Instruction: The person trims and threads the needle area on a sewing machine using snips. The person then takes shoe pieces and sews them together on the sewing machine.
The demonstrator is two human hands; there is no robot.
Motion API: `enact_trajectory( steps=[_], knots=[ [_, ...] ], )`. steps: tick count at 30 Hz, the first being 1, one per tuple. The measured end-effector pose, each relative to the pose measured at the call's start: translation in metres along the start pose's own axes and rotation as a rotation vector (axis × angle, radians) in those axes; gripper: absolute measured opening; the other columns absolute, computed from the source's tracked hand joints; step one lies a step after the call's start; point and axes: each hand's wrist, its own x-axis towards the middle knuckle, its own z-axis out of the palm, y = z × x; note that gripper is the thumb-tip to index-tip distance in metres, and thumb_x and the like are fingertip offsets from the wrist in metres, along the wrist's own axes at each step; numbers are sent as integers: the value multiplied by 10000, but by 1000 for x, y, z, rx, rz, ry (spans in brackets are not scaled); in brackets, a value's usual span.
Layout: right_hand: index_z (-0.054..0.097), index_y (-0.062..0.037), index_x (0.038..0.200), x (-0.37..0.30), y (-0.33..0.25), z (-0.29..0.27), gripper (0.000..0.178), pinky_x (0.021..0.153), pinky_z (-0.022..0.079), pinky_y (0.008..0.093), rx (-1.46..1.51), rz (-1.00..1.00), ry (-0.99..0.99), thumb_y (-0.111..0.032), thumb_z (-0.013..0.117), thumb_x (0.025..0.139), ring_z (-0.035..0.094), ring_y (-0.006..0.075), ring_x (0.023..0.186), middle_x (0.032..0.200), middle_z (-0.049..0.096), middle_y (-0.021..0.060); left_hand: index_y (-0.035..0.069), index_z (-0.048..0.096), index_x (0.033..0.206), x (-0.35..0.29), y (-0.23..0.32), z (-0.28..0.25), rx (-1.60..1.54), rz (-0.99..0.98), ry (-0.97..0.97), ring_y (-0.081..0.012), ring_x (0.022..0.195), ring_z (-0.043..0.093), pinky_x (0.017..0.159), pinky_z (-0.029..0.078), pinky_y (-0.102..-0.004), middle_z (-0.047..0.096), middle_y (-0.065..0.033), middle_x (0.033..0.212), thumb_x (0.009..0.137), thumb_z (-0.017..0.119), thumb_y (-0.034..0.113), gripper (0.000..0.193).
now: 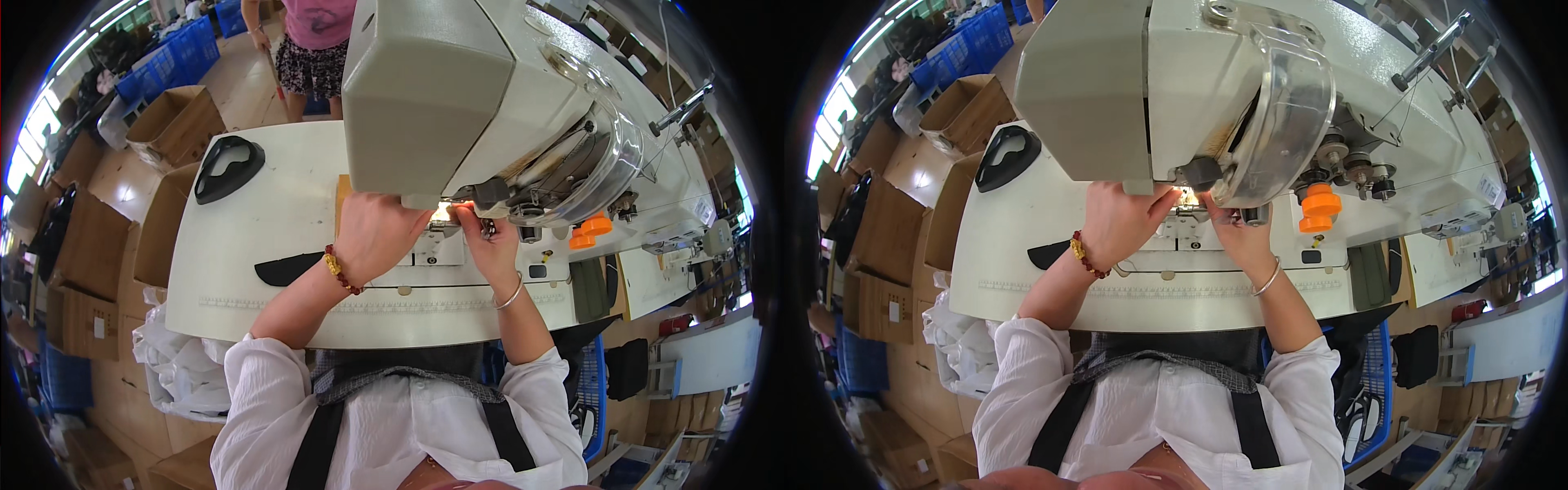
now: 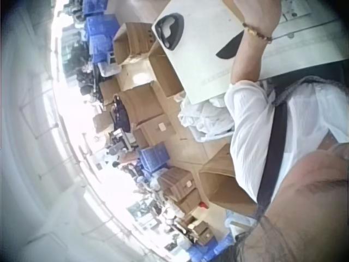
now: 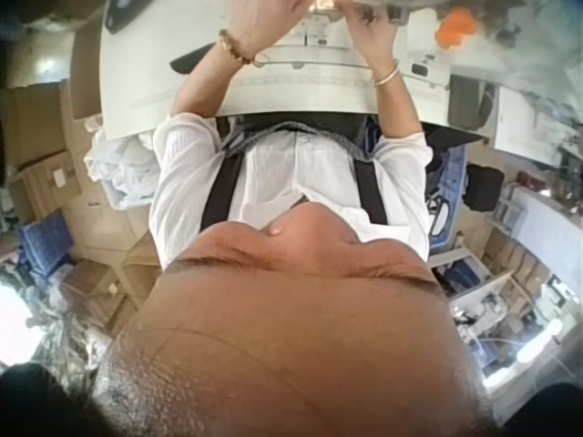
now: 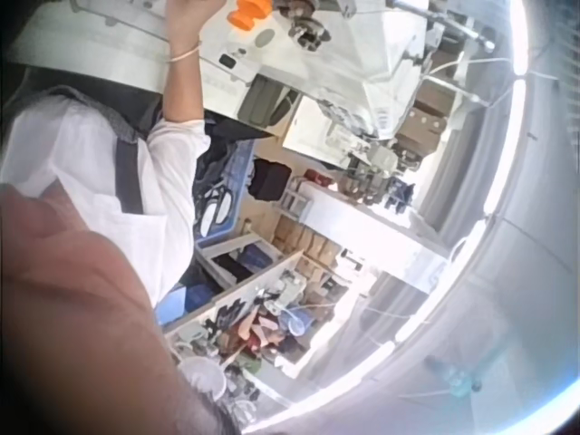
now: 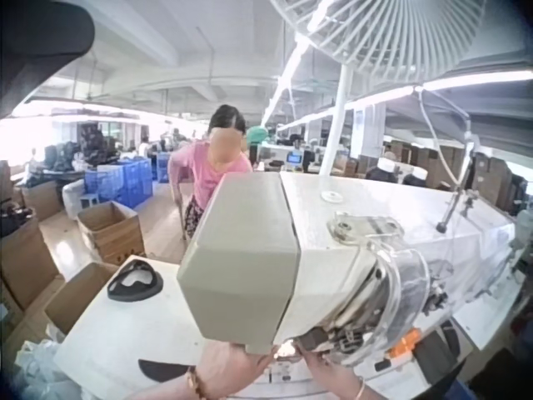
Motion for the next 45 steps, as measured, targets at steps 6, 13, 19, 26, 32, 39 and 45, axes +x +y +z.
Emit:
enact_trajectory(
  steps=[6, 13, 19, 26, 32, 39, 45],
  knots=[
    [707, -7, 1046, 2, -3, -3, 123, 814, 513, 223, 8, 46, 41, -87, 716, 954, 658, 70, 863, 969, 735, 25, 119, 716, 923, 1, -2, 3, -7, 41, 50, -259, 649, 654, 539, 506, -375, 646, -51, 711, 828, 743, 202, 129],
    [710, -8, 1013, 4, -10, 10, 117, 773, 518, 229, 115, 33, 155, -80, 742, 926, 647, 76, 828, 931, 719, 16, 157, 708, 952, 1, 0, 1, 5, 24, 25, -249, 669, 660, 535, 508, -373, 654, -43, 747, 862, 718, 205, 102],
    [691, 9, 908, 9, -14, 20, 63, 693, 508, 231, 108, -30, 130, -25, 739, 885, 638, 87, 761, 851, 704, 25, 147, 703, 940, 0, -3, 4, 1, 42, 35, -247, 638, 653, 520, 498, -367, 637, -42, 696, 867, 709, 206, 94],
    [677, 2, 867, 8, -12, 27, 60, 632, 465, 227, 29, -119, 196, -6, 736, 873, 591, 72, 698, 796, 682, 18, 142, 692, 881, -1, -3, 8, 9, 44, 58, -247, 596, 636, 500, 481, -365, 606, -45, 629, 819, 709, 159, 67],
    [688, 14, 894, 6, -5, 24, 52, 635, 450, 214, -78, -181, 200, 7, 734, 870, 558, 59, 698, 770, 660, 1, 134, 698, 832, -1, -3, 7, 68, 54, 62, -227, 613, 656, 513, 496, -354, 629, -34, 667, 724, 699, 108, 112],
    [694, 26, 878, 6, -11, 26, 66, 646, 429, 207, 16, -80, 186, -12, 746, 867, 512, 41, 692, 759, 646, -19, 120, 704, 807, -1, -2, 6, 79, 67, 74, -231, 661, 677, 571, 529, -337, 657, -32, 711, 715, 687, 99, 96],
    [699, 17, 873, 9, -16, 26, 59, 636, 439, 216, -24, -116, 178, -13, 750, 866, 546, 59, 700, 779, 661, -9, 105, 701, 810, 0, -2, 5, 40, 61, 83, -230, 722, 685, 631, 537, -349, 671, -41, 753, 730, 678, 97, 83]
  ],
)
